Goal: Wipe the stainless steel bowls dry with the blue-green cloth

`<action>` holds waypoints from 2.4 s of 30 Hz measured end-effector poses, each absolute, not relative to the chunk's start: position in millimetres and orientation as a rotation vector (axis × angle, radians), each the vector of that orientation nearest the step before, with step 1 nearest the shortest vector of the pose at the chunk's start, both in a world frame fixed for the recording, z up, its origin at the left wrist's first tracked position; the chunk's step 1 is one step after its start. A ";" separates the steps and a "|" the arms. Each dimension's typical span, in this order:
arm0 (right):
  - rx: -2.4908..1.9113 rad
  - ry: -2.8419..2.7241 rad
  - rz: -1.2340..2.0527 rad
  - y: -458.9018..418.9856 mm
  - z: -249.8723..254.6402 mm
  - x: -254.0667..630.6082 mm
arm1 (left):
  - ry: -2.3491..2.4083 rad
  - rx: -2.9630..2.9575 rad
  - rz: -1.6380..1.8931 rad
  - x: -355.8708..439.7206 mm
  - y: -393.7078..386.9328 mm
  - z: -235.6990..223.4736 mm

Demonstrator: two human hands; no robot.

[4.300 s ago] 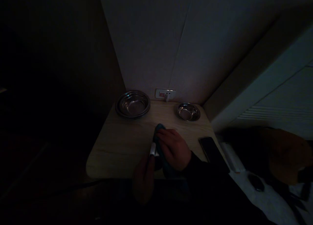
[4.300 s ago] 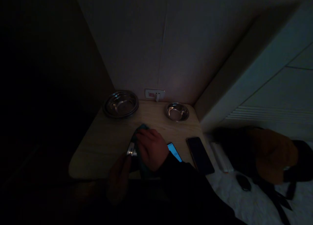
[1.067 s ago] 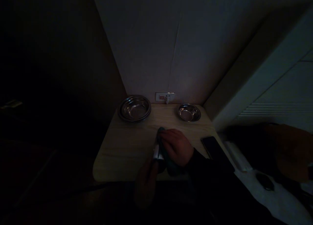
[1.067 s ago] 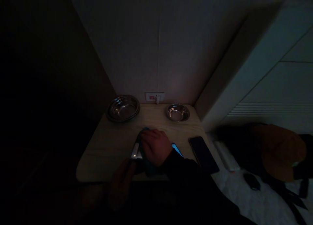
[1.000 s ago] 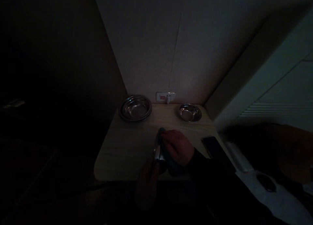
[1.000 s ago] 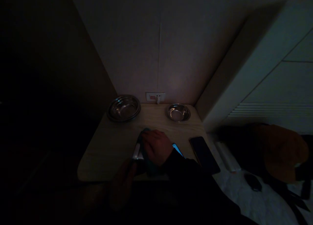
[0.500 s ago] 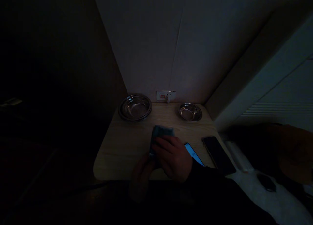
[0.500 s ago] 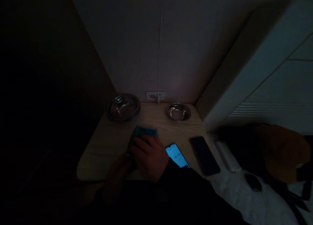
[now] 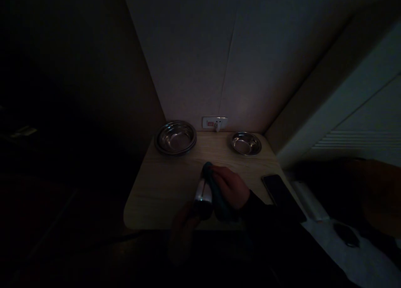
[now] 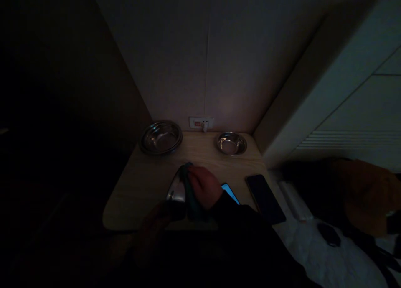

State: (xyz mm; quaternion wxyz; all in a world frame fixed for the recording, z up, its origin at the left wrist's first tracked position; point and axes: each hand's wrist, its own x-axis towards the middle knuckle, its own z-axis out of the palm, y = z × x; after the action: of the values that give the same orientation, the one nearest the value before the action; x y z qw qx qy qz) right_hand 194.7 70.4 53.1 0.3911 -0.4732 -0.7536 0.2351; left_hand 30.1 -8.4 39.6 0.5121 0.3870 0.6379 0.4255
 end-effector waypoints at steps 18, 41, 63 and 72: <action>-1.117 -1.769 0.639 40.8 47.4 199.6 | 1.670 0.836 1.044 32.0 -5.1 52.3; -0.883 -2.159 0.211 26.6 52.6 194.8 | 1.585 0.999 1.144 43.1 4.1 53.5; -0.949 -2.148 0.241 48.2 73.4 181.5 | 1.565 1.146 1.014 39.0 2.6 55.5; -0.910 -2.165 0.194 48.7 73.7 183.3 | 1.515 1.160 1.033 39.1 0.8 51.4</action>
State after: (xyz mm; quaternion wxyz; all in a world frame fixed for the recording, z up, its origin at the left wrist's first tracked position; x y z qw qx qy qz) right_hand 183.3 48.7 73.7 0.3826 -0.3566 -0.8489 0.0761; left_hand 39.1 0.8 51.4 0.4668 0.4728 0.6175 0.4209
